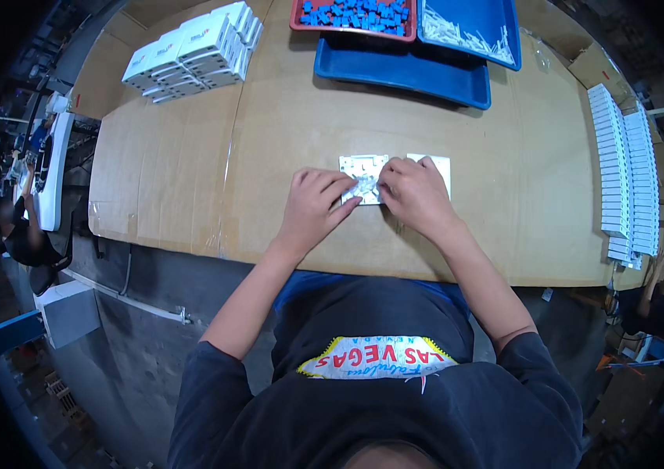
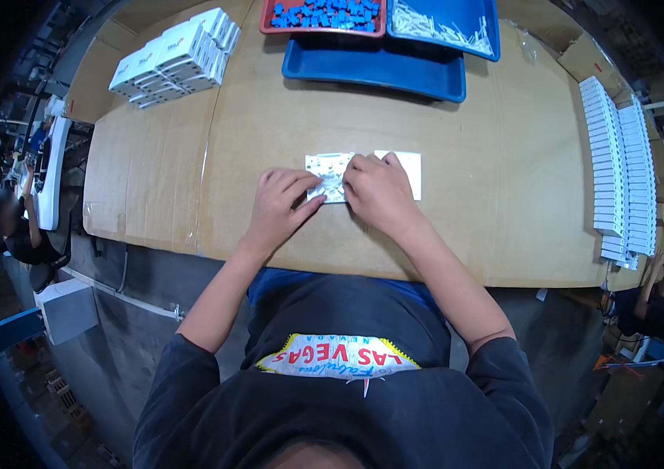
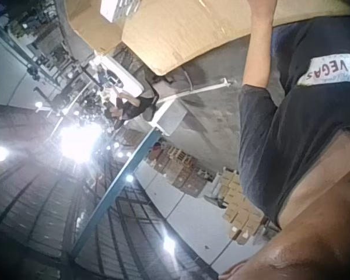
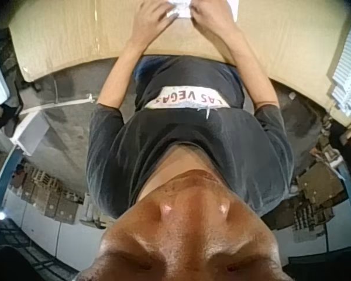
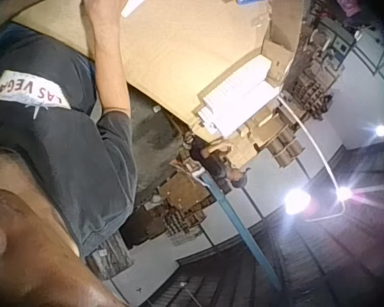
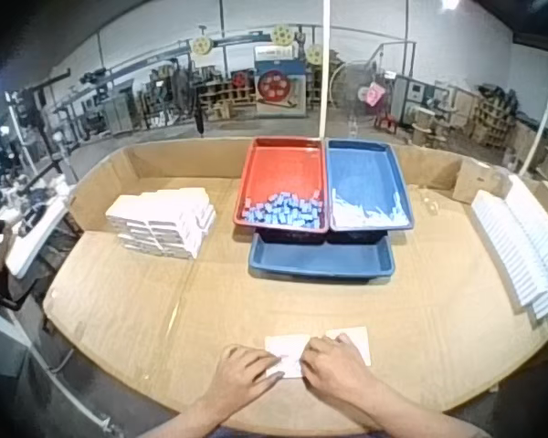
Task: The person is assembling and packaging small electronic components into white boxes.
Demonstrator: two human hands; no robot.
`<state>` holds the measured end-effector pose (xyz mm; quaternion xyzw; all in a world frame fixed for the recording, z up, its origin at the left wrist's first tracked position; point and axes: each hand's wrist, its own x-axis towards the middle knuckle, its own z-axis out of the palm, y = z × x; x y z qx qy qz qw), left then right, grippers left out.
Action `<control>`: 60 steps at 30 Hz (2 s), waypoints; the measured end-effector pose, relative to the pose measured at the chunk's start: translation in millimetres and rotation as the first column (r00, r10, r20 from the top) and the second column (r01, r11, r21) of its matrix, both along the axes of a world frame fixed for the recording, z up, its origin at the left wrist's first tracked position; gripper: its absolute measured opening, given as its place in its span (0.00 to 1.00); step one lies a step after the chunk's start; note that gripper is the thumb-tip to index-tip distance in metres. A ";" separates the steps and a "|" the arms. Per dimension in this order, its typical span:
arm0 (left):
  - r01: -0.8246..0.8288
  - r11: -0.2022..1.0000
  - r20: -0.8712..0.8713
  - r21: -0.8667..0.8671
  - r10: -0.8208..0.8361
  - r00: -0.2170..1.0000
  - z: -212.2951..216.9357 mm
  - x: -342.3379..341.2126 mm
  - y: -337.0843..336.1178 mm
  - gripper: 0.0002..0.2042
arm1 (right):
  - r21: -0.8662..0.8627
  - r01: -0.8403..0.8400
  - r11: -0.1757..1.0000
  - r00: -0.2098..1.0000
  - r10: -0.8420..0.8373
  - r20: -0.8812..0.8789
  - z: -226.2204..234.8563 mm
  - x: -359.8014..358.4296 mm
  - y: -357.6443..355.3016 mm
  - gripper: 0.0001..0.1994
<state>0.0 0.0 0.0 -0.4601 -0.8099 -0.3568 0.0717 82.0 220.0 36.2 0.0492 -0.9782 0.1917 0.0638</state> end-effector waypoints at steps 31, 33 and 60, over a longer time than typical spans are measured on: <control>-0.233 0.972 0.175 -0.019 0.233 0.957 8.3 31.5 -1.1 0.32 | 0.030 0.248 0.968 0.907 -0.222 -0.357 43.1 -320.5 104.0 0.14; -0.235 0.972 0.159 -0.012 0.234 0.959 10.9 30.8 1.7 0.32 | 0.053 0.253 0.966 0.898 -0.214 -0.386 32.9 -337.5 101.3 0.15; -0.229 0.971 0.166 -0.070 0.238 0.957 14.6 30.2 5.2 0.29 | -0.862 -0.248 -0.443 0.960 -0.232 -0.158 145.4 -161.5 81.3 0.09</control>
